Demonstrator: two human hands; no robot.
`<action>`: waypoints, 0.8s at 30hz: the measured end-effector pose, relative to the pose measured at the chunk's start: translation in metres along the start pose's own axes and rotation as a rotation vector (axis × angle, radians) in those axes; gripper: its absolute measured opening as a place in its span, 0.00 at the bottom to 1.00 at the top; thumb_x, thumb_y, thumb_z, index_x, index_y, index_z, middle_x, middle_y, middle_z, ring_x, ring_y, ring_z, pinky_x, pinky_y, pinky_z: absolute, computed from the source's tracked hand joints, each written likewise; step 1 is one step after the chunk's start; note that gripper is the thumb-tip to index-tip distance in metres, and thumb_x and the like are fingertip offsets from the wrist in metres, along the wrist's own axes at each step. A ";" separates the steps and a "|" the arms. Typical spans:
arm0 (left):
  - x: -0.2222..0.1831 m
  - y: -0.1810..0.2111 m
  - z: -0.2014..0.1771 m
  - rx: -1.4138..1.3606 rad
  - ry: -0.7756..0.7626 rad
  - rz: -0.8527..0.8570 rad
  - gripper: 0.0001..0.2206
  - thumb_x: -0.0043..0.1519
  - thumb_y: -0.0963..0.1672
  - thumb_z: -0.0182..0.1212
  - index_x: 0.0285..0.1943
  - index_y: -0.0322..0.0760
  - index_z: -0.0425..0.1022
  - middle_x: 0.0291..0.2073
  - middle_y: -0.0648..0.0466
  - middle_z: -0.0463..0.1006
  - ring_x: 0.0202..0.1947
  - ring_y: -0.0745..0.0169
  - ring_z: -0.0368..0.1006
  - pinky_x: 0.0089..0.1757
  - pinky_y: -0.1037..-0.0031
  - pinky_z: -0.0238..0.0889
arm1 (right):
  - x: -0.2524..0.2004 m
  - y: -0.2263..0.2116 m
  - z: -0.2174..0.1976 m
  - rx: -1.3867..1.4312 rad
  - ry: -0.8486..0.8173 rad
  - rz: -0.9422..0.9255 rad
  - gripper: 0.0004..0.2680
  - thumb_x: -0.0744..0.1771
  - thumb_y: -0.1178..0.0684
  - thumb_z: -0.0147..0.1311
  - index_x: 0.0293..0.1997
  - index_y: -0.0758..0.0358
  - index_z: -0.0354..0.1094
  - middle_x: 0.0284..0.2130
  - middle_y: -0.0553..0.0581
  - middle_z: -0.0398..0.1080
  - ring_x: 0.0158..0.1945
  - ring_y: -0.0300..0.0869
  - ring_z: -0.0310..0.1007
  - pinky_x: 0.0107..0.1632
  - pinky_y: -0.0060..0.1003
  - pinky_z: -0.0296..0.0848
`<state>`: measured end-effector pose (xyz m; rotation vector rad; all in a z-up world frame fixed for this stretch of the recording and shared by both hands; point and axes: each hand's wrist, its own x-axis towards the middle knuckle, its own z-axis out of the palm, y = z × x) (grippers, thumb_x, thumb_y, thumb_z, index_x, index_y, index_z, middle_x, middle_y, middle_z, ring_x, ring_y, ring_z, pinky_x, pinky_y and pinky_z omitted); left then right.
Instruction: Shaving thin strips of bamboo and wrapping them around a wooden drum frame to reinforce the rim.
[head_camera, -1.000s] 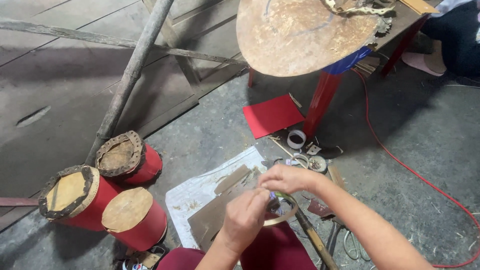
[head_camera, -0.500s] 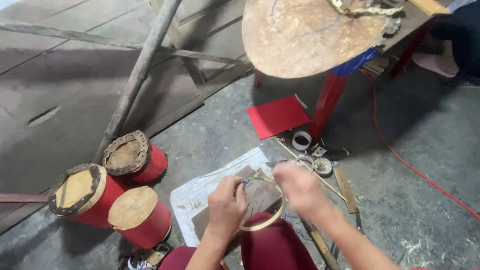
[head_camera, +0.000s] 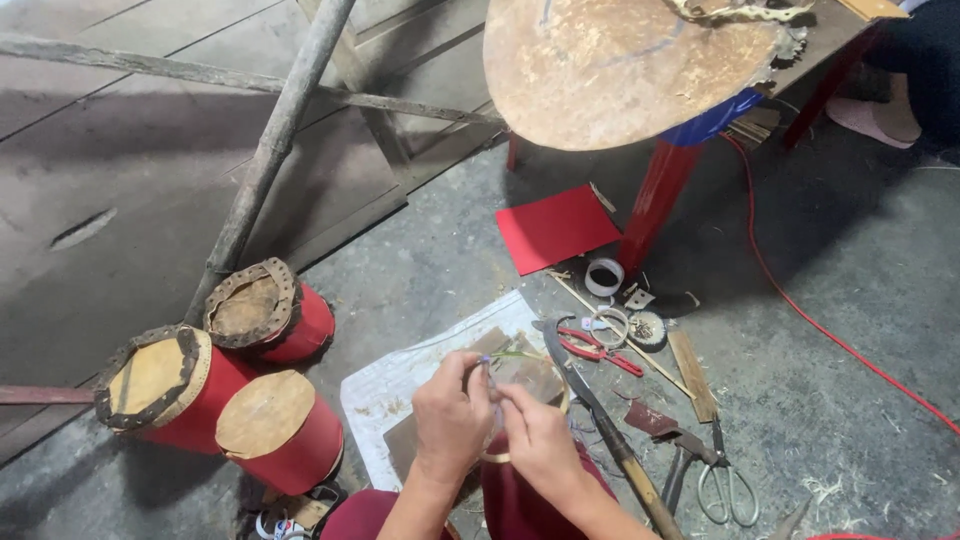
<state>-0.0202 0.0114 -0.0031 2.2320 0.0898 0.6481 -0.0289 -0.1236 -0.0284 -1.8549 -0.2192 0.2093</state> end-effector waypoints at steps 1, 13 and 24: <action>0.000 -0.002 -0.001 0.019 -0.001 0.060 0.03 0.61 0.40 0.58 0.40 0.41 0.77 0.28 0.58 0.81 0.24 0.60 0.77 0.29 0.70 0.68 | -0.004 0.009 -0.002 -0.091 0.044 -0.158 0.09 0.68 0.56 0.45 0.51 0.56 0.72 0.26 0.53 0.78 0.23 0.41 0.74 0.29 0.37 0.71; 0.000 0.013 -0.008 0.461 -0.037 0.520 0.08 0.68 0.38 0.50 0.35 0.38 0.68 0.19 0.60 0.63 0.15 0.73 0.55 0.15 0.78 0.54 | 0.001 0.014 -0.044 -0.161 -0.062 -0.599 0.07 0.67 0.66 0.43 0.41 0.67 0.69 0.23 0.55 0.72 0.16 0.39 0.70 0.18 0.30 0.67; -0.001 0.034 -0.003 0.443 0.024 0.636 0.10 0.56 0.34 0.44 0.28 0.42 0.60 0.20 0.58 0.58 0.17 0.67 0.53 0.20 0.74 0.52 | -0.012 0.011 -0.063 -0.523 -0.144 -0.840 0.04 0.62 0.64 0.47 0.31 0.60 0.59 0.14 0.54 0.61 0.15 0.49 0.63 0.15 0.43 0.57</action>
